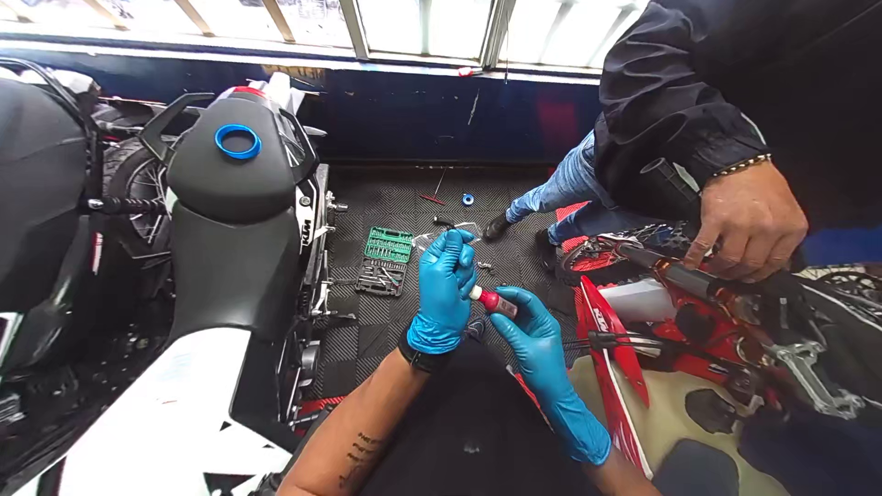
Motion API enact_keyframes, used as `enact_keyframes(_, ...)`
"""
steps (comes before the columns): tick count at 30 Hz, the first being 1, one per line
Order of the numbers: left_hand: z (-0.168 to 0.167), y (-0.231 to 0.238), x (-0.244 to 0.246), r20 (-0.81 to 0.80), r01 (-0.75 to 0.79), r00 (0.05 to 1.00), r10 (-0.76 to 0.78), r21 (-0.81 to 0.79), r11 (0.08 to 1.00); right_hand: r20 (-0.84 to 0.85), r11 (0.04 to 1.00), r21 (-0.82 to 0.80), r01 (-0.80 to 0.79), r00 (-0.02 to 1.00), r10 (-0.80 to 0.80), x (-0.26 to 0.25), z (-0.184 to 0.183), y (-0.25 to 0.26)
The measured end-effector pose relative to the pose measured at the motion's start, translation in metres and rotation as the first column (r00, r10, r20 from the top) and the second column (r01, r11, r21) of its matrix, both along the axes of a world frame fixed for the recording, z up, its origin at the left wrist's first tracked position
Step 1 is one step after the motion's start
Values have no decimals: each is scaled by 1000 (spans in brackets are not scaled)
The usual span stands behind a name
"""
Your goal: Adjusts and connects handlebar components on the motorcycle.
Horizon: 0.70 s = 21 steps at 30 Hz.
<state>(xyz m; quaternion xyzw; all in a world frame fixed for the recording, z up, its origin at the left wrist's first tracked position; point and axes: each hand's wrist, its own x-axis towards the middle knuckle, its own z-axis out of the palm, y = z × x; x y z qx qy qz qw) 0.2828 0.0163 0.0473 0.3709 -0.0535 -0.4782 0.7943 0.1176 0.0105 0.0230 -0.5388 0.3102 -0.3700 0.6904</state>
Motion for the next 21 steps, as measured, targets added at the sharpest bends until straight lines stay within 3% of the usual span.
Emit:
enact_keyframes(2, 4, -3, 8, 21, -18, 1000, 18, 3, 1000, 19, 991, -115, 62, 998, -60, -5, -5, -2)
enact_keyframes(4, 6, -3, 17, 82, 4, 997, -6, 25, 1000, 41, 990, -108, 93, 995, -89, -14, -5, -8)
enact_keyframes(8, -7, 8, 18, 359, 212, 908, -216, 52, 976, 34, 977, -165, 134, 991, -130, -38, 14, -34)
enact_keyframes(11, -12, 25, 6, 479, 381, 800, -362, 62, 923, -20, 954, -293, 69, 997, -78, -47, 38, -48)
enact_keyframes(16, -11, 34, -3, 591, 461, 683, -429, 106, 881, -173, 873, -482, -74, 985, -12, -46, 59, -59)
enact_keyframes(21, -9, 35, -2, 588, 459, 679, -439, 126, 879, -256, 796, -582, -165, 967, 14, -45, 64, -63)
